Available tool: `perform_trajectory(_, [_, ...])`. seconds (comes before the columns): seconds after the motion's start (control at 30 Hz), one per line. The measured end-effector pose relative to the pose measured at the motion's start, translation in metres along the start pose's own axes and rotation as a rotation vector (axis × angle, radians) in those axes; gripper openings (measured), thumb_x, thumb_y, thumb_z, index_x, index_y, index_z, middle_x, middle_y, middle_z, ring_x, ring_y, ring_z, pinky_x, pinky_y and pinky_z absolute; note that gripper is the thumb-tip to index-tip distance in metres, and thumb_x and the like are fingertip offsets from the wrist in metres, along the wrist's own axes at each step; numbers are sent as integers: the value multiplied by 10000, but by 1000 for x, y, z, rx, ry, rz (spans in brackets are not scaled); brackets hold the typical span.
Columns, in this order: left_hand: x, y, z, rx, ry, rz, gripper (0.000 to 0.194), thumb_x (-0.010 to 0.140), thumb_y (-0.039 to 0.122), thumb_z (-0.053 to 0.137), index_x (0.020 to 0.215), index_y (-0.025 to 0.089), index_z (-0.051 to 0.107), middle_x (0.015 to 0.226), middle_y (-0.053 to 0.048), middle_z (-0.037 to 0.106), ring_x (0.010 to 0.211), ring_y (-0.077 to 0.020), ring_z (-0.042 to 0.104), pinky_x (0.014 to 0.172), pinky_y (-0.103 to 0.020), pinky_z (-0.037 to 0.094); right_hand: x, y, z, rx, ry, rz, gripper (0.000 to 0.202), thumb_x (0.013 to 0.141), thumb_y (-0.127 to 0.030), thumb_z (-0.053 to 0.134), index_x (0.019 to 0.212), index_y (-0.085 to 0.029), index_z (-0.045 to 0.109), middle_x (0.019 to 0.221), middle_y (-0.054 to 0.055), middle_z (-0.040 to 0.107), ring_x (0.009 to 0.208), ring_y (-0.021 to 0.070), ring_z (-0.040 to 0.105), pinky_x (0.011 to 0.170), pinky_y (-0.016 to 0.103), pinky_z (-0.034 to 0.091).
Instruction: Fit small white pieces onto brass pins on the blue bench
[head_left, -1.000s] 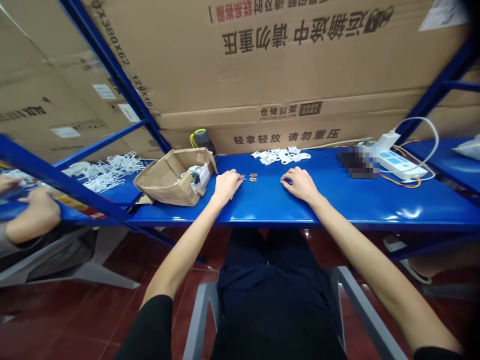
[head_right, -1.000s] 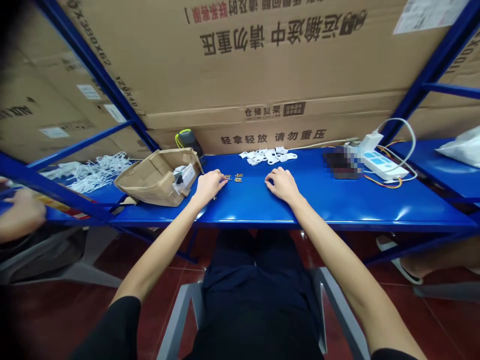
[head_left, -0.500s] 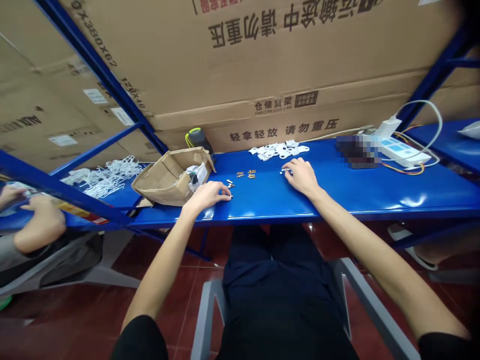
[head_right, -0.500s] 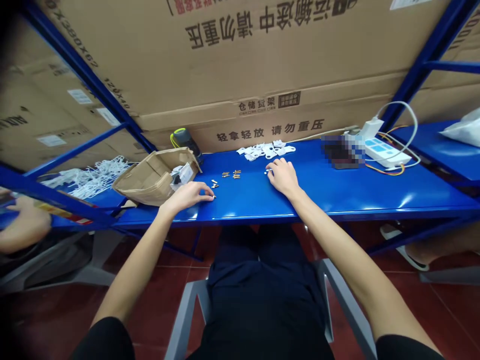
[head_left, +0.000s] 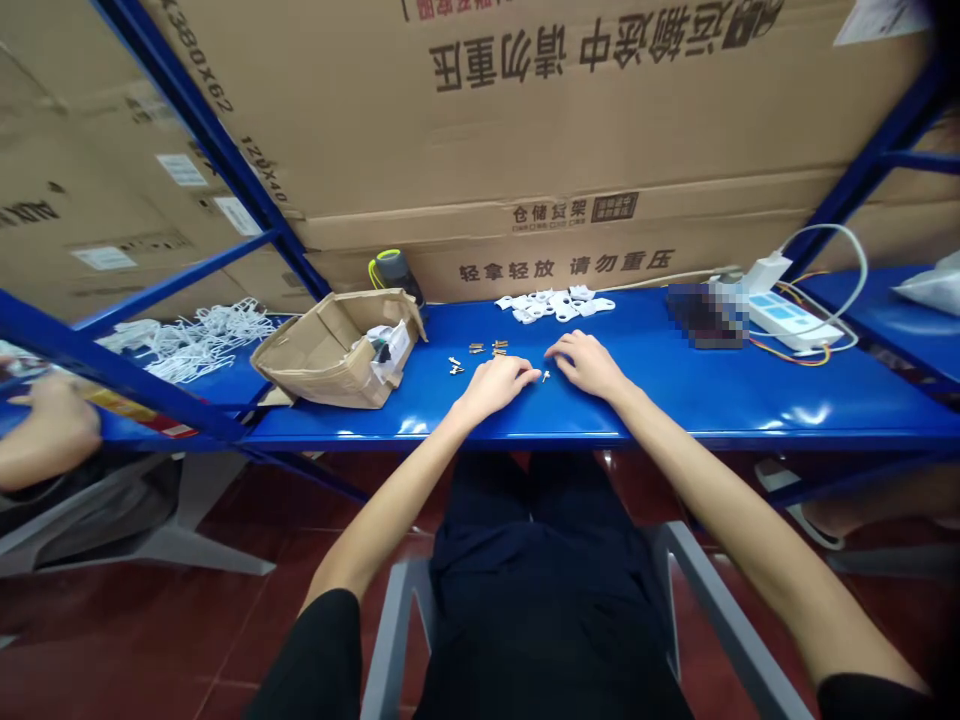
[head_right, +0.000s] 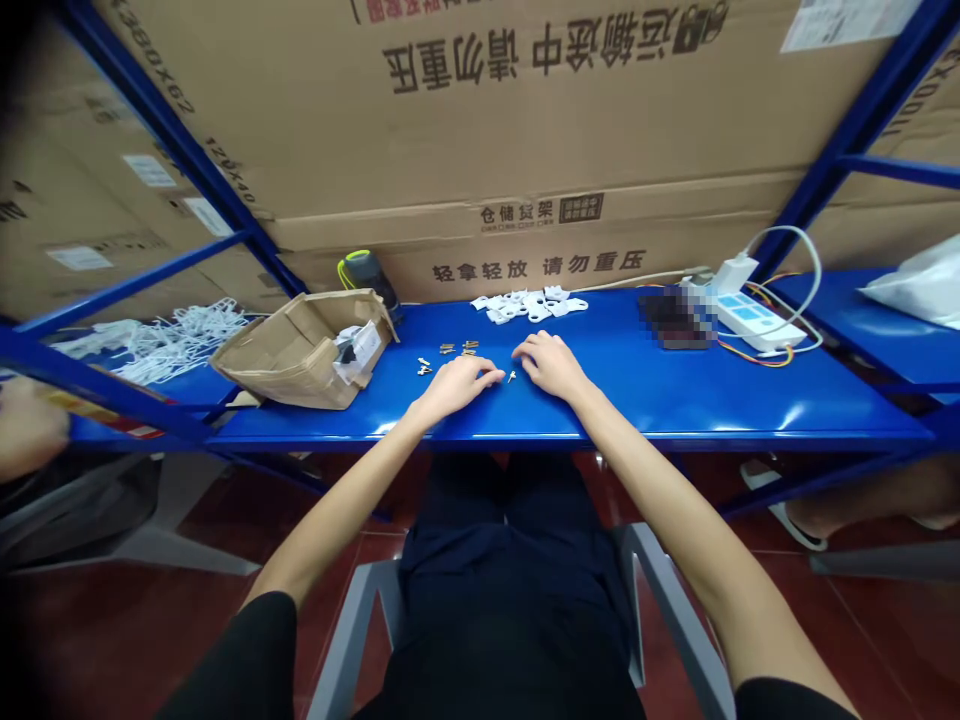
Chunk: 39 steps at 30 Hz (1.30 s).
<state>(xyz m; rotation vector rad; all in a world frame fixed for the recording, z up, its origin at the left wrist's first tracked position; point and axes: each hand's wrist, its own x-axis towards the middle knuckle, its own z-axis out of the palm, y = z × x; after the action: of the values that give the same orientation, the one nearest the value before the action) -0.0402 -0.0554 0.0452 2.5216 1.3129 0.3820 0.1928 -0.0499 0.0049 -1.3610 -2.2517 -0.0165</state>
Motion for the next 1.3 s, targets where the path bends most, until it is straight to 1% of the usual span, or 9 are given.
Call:
perform_trajectory(0.17, [0, -15, -3, -53, -5, 43, 195, 1044, 297, 628, 1158, 254, 780, 1127, -22, 798, 1109, -231, 715, 968, -314, 525, 0, 1, -2, -51, 60, 97, 243, 999, -170, 515, 971, -209, 752, 1078, 113, 764, 1064, 303, 623, 891, 429, 410])
perform_trajectory(0.33, [16, -9, 3, -12, -62, 194, 343, 1050, 279, 613, 1374, 297, 724, 1216, -34, 745, 1180, -218, 686, 1025, -301, 515, 1, 0, -3, -104, 46, 141, 240, 970, -151, 529, 821, -212, 707, 1012, 118, 744, 1014, 299, 603, 838, 425, 385])
perform_trajectory(0.43, [28, 1, 6, 26, -88, 263, 280, 1045, 290, 632, 1282, 302, 780, 1235, -32, 732, 1159, -212, 693, 967, -273, 516, 0, 2, -4, -113, 52, 176, 271, 981, -144, 502, 809, -209, 701, 1024, 131, 738, 1003, 300, 592, 824, 425, 378])
perform_trajectory(0.53, [34, 4, 7, 36, -53, 199, 183, 1015, 341, 698, 1106, 259, 833, 1137, -37, 765, 1089, -228, 707, 906, -277, 517, 0, 2, -4, -101, 44, 162, 263, 966, -134, 508, 802, -212, 699, 1008, 126, 731, 1001, 296, 593, 836, 422, 388])
perform_trajectory(0.67, [31, -3, 10, -12, 20, 75, 185, 970, 394, 769, 1049, 249, 851, 1056, -37, 792, 1044, -241, 714, 861, -289, 517, -1, -1, -2, 23, 6, 19, 180, 934, -163, 564, 884, -222, 726, 1027, 86, 733, 1037, 283, 615, 891, 425, 416])
perform_trajectory(0.8, [24, -16, 13, -69, 78, 49, 177, 966, 418, 777, 998, 270, 871, 1095, -24, 801, 1054, -233, 720, 868, -288, 517, -1, -2, 1, 127, -57, -70, 199, 985, -299, 598, 1064, -244, 772, 1119, 84, 730, 1089, 292, 632, 952, 445, 439])
perform_trajectory(0.9, [19, -22, 13, -87, 70, 51, 185, 983, 420, 758, 1004, 280, 876, 1121, -17, 805, 1043, -221, 724, 884, -288, 522, -1, 0, 2, 167, -97, -97, 239, 1022, -383, 590, 1064, -257, 788, 1150, 97, 720, 1107, 304, 636, 975, 460, 450])
perform_trajectory(1.1, [10, -17, 15, 4, 100, 29, 200, 1027, 372, 695, 1069, 276, 865, 1156, -31, 797, 1118, -236, 710, 875, -285, 523, -1, 1, 3, 183, -87, -125, 248, 1030, -414, 602, 1089, -256, 785, 1133, 104, 720, 1081, 300, 640, 942, 449, 466])
perform_trajectory(1.3, [8, -13, 17, 32, 114, 94, 246, 1054, 385, 633, 1088, 260, 842, 1166, -34, 773, 1097, -226, 712, 817, -278, 519, -2, -2, 0, 190, -98, -122, 283, 1049, -437, 572, 1088, -249, 781, 1132, 102, 713, 1084, 289, 636, 937, 429, 476])
